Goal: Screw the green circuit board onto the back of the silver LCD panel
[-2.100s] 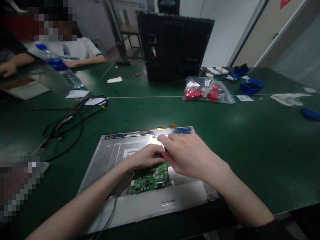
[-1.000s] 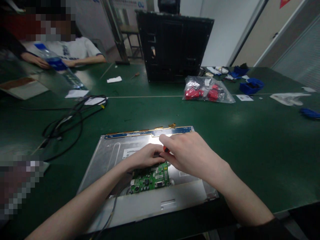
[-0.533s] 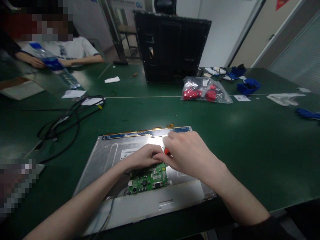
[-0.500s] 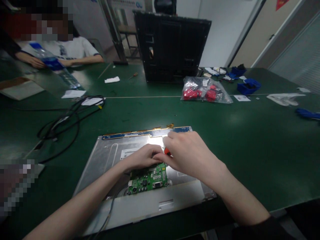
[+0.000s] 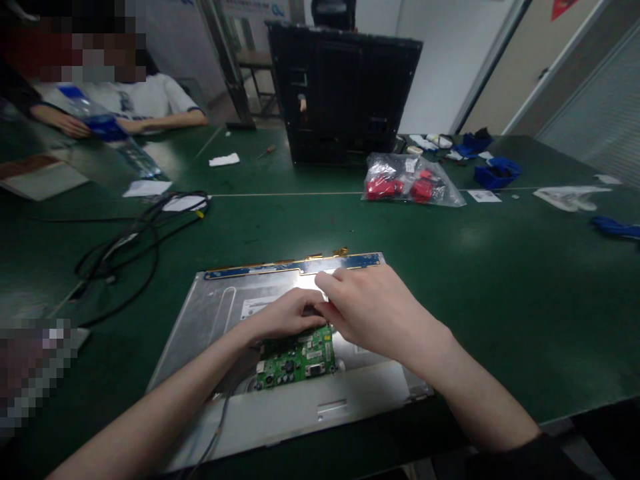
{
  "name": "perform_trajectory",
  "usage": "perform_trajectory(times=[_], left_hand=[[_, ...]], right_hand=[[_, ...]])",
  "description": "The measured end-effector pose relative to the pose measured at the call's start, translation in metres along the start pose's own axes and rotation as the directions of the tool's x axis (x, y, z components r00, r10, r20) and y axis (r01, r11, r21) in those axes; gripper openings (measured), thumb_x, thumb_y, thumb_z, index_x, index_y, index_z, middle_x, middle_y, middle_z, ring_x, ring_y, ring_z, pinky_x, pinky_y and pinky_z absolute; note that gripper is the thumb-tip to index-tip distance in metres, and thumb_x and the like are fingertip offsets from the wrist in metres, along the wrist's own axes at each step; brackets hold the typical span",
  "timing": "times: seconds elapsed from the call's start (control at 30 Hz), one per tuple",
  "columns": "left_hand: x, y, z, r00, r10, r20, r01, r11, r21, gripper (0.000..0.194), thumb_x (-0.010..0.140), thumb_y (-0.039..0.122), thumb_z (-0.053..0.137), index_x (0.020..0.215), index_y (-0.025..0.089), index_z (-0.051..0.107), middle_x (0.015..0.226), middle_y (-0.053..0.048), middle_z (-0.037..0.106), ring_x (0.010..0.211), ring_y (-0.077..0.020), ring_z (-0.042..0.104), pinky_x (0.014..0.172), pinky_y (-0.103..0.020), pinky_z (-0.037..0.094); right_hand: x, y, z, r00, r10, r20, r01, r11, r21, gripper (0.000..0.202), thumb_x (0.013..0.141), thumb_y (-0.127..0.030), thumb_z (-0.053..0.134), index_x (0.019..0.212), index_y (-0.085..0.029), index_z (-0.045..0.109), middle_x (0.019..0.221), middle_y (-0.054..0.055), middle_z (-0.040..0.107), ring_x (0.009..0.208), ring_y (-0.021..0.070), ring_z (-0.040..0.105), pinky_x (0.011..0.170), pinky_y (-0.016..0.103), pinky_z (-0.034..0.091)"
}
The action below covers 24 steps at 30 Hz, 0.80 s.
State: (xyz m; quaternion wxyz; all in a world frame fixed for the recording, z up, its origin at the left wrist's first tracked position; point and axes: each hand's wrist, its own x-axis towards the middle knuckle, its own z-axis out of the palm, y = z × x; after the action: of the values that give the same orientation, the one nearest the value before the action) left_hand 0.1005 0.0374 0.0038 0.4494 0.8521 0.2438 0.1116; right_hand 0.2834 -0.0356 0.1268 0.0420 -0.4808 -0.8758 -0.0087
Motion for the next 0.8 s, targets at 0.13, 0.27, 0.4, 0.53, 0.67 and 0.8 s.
perform_trajectory(times=[0.13,0.27,0.4,0.53,0.67,0.8], left_hand=[[-0.0003,0.0020,-0.0012,1.000,-0.008,-0.007,0.008,1.000,0.005,0.006,0.078,0.010,0.066,0.081,0.013,0.069,0.074,0.000,0.066,0.069,-0.0144,0.059,0.064,-0.022,0.041],[-0.0005,0.0020,-0.0010,1.000,-0.002,-0.016,0.002,1.000,0.015,0.005,0.079,0.010,0.065,0.081,0.013,0.070,0.072,0.000,0.066,0.067,-0.0142,0.058,0.062,-0.022,0.041],[0.0001,0.0002,0.0001,1.000,0.004,-0.010,-0.004,1.000,0.002,0.008,0.079,0.008,0.065,0.083,0.013,0.070,0.077,-0.001,0.068,0.073,-0.0152,0.060,0.067,-0.022,0.043],[0.0004,-0.0018,0.0004,1.000,-0.004,0.010,0.004,1.000,0.007,0.007,0.079,0.009,0.065,0.083,0.013,0.070,0.077,-0.001,0.069,0.074,-0.0163,0.061,0.069,-0.023,0.044],[-0.0002,-0.0024,0.0000,1.000,0.007,0.006,-0.007,1.000,0.002,0.008,0.079,0.010,0.065,0.084,0.013,0.070,0.079,-0.002,0.069,0.074,-0.0163,0.062,0.068,-0.023,0.044],[-0.0004,-0.0016,-0.0003,1.000,0.010,-0.005,-0.010,1.000,-0.009,0.007,0.079,0.010,0.065,0.083,0.013,0.070,0.079,-0.002,0.068,0.074,-0.0164,0.062,0.068,-0.023,0.044]], right_hand=[[0.0005,0.0008,0.0018,1.000,0.020,0.002,-0.020,0.999,-0.039,0.018,0.094,-0.037,0.053,0.086,-0.021,0.055,0.074,0.000,0.062,0.059,0.0159,0.053,0.051,0.027,0.021],[-0.0001,0.0003,0.0002,1.000,-0.009,-0.003,0.009,1.000,0.013,0.013,0.092,-0.031,0.053,0.097,-0.019,0.054,0.089,0.003,0.062,0.071,0.0174,0.056,0.054,0.027,0.027],[-0.0008,-0.0011,-0.0012,1.000,-0.025,0.003,0.024,0.998,0.056,0.017,0.086,-0.020,0.050,0.102,-0.017,0.052,0.098,0.005,0.060,0.076,0.0178,0.055,0.055,0.028,0.030],[-0.0001,-0.0014,0.0005,0.999,-0.038,-0.005,0.038,0.998,0.044,0.017,0.087,-0.017,0.049,0.103,-0.017,0.051,0.095,0.004,0.061,0.074,0.0175,0.056,0.054,0.027,0.028],[0.0017,0.0001,0.0028,1.000,-0.012,-0.006,0.012,1.000,0.002,0.014,0.089,-0.022,0.053,0.102,-0.019,0.053,0.091,0.003,0.065,0.070,0.0183,0.059,0.053,0.027,0.027],[0.0024,-0.0002,0.0031,0.999,0.044,-0.001,-0.044,0.998,-0.049,0.017,0.090,-0.033,0.058,0.098,-0.019,0.054,0.076,0.002,0.066,0.062,0.0198,0.061,0.050,0.027,0.024]])
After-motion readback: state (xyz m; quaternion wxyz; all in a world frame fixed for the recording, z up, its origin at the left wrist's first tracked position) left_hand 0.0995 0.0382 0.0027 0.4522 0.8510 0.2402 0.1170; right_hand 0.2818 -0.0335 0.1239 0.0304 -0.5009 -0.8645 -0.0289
